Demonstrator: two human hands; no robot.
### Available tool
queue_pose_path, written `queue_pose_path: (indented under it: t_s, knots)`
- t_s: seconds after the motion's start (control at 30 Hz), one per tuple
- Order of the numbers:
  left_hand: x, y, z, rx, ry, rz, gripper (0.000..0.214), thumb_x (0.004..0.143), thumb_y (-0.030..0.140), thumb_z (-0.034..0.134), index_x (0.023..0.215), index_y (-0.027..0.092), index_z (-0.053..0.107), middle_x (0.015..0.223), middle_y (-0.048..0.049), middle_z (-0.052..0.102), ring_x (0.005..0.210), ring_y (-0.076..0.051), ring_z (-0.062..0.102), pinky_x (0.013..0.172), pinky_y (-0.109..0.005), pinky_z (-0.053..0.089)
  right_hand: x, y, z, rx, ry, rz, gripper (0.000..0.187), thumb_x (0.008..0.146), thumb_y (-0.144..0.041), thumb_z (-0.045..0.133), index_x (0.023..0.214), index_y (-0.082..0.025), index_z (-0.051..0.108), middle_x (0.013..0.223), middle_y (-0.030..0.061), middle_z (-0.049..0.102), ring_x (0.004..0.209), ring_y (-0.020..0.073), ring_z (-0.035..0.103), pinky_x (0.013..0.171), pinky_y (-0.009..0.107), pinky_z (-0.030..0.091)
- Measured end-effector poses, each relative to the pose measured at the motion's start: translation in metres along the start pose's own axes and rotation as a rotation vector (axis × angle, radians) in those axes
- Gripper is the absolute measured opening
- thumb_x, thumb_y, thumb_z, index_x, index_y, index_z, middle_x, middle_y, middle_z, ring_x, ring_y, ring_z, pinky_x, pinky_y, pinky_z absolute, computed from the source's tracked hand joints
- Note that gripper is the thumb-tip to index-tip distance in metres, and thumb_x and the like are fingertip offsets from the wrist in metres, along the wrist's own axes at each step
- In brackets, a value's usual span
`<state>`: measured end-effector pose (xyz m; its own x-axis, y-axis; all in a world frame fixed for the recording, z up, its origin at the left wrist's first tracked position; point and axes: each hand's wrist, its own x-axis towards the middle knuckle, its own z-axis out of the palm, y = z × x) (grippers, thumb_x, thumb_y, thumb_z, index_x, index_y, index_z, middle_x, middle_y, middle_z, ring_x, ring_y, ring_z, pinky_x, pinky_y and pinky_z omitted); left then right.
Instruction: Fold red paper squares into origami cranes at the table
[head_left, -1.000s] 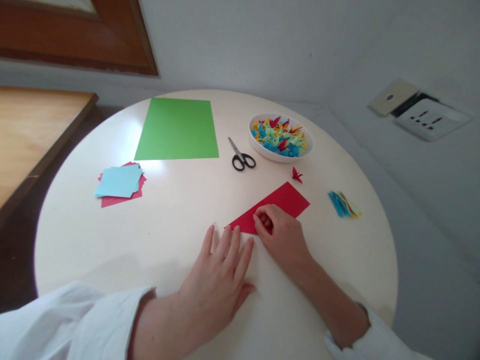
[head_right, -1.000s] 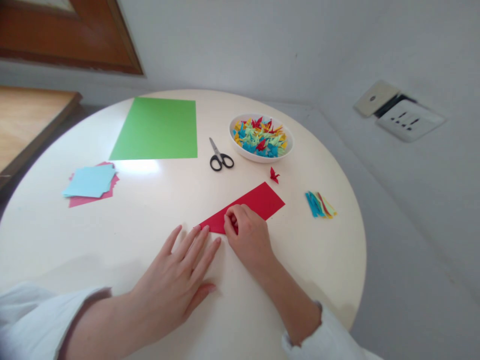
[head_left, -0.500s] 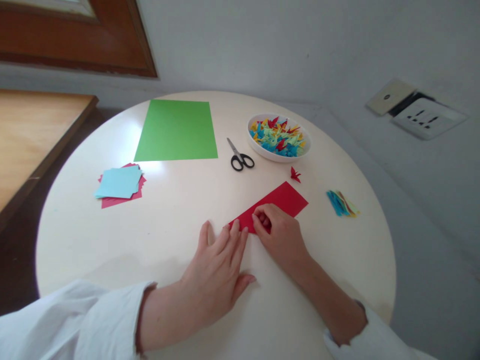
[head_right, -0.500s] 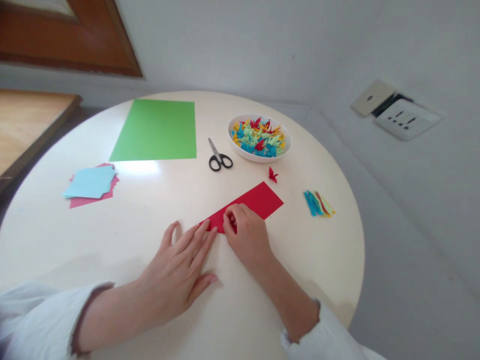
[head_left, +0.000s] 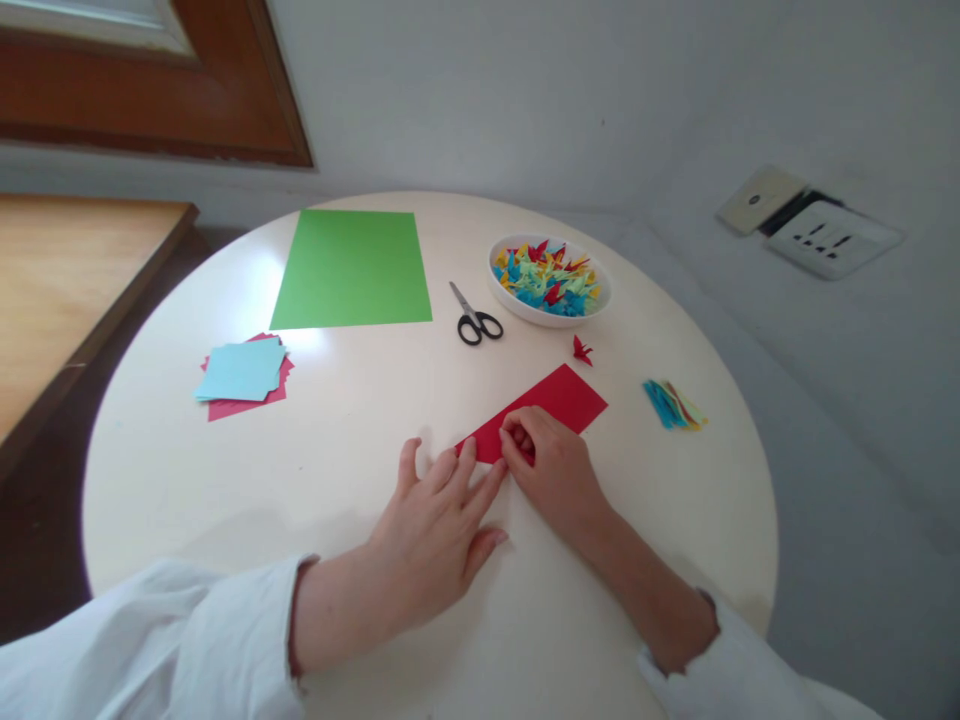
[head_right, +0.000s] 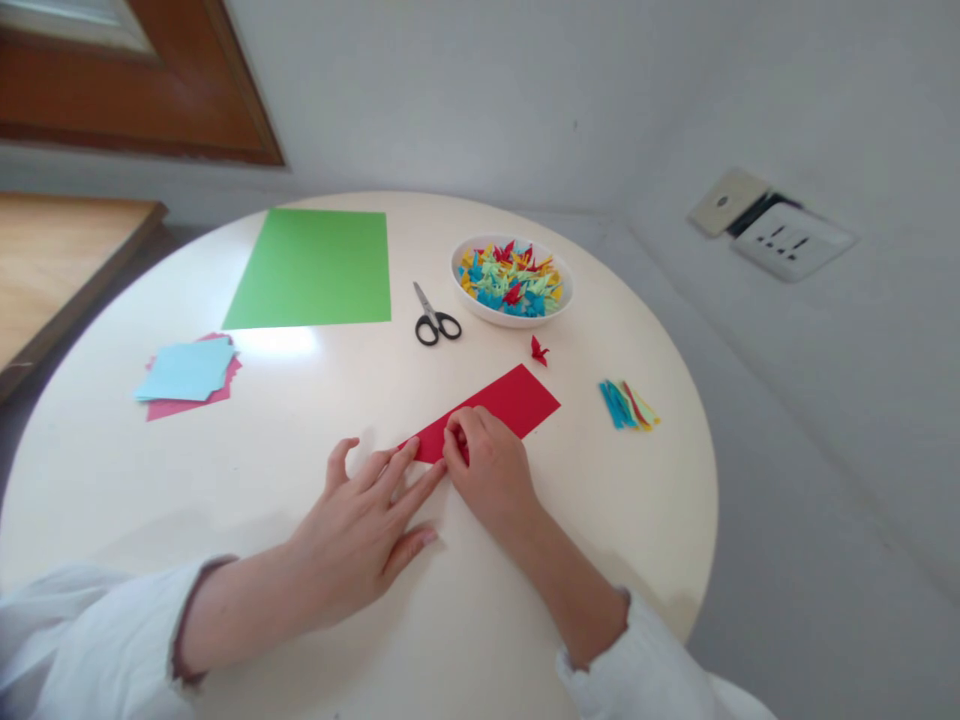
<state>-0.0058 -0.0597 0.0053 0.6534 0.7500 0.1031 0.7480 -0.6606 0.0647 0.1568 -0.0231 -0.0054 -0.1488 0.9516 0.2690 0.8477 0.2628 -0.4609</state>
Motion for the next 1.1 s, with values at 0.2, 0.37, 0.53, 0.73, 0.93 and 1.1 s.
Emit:
queue_pose_path:
  t_s: [0.2,0.37,0.53,0.73,0.93,1.1]
  knots:
    - [0.001,0.001,0.005,0.009,0.051,0.001,0.045,0.091,0.039,0.029,0.132,0.025,0.043,0.124,-0.0145,0.053,0.107,-0.029,0.049,0.093,-0.059,0.027,-0.003,0.008,-0.004,0.317,0.094,0.145,0.008,0.082,-0.023,0.047,0.080,-0.018,0.054,0.073,0.0024,0.061,0.063,0.0137,0.056,0.061,0.025,0.045]
    - [0.005,0.002,0.007,-0.003,0.074,-0.010,0.043,0.091,0.037,0.031,0.130,0.029,0.045,0.117,-0.0144,0.055,0.103,-0.030,0.050,0.092,-0.061,0.027,-0.002,0.018,-0.002,0.516,0.173,0.286,0.011,0.079,-0.028,0.049,0.080,-0.018,0.054,0.075,0.0034,0.060,0.067,0.0154,0.058,0.061,0.028,0.048]
    - [0.010,0.005,0.009,-0.017,0.098,-0.039,0.041,0.090,0.037,0.033,0.129,0.036,0.045,0.109,-0.0119,0.056,0.102,-0.030,0.048,0.093,-0.063,0.025,0.001,0.022,0.003,0.566,0.200,0.295,0.010,0.076,-0.028,0.051,0.078,-0.018,0.054,0.073,0.0027,0.060,0.065,0.0150,0.057,0.062,0.029,0.047]
    - [0.016,0.009,0.012,0.005,0.144,-0.052,0.040,0.090,0.040,0.032,0.127,0.039,0.047,0.106,-0.0111,0.054,0.101,-0.030,0.047,0.094,-0.065,0.022,0.004,0.027,0.008,0.603,0.224,0.294,0.011,0.075,-0.028,0.050,0.075,-0.018,0.053,0.070,0.0020,0.058,0.062,0.0147,0.055,0.060,0.029,0.046]
    - [0.018,0.008,0.018,0.022,0.169,-0.068,0.038,0.090,0.039,0.034,0.124,0.037,0.051,0.104,-0.0115,0.054,0.101,-0.030,0.048,0.094,-0.065,0.023,0.006,0.026,0.009,0.537,0.244,0.248,0.009,0.074,-0.026,0.048,0.072,-0.018,0.053,0.068,0.0017,0.058,0.062,0.0150,0.055,0.060,0.028,0.045]
    - [0.011,0.005,0.019,0.043,0.192,-0.080,0.034,0.090,0.034,0.035,0.117,0.028,0.056,0.107,-0.0136,0.057,0.101,-0.029,0.050,0.095,-0.066,0.022,0.008,0.029,0.011,0.522,0.256,0.253,0.008,0.073,-0.025,0.049,0.071,-0.019,0.053,0.067,0.0013,0.060,0.062,0.0150,0.056,0.061,0.028,0.046]
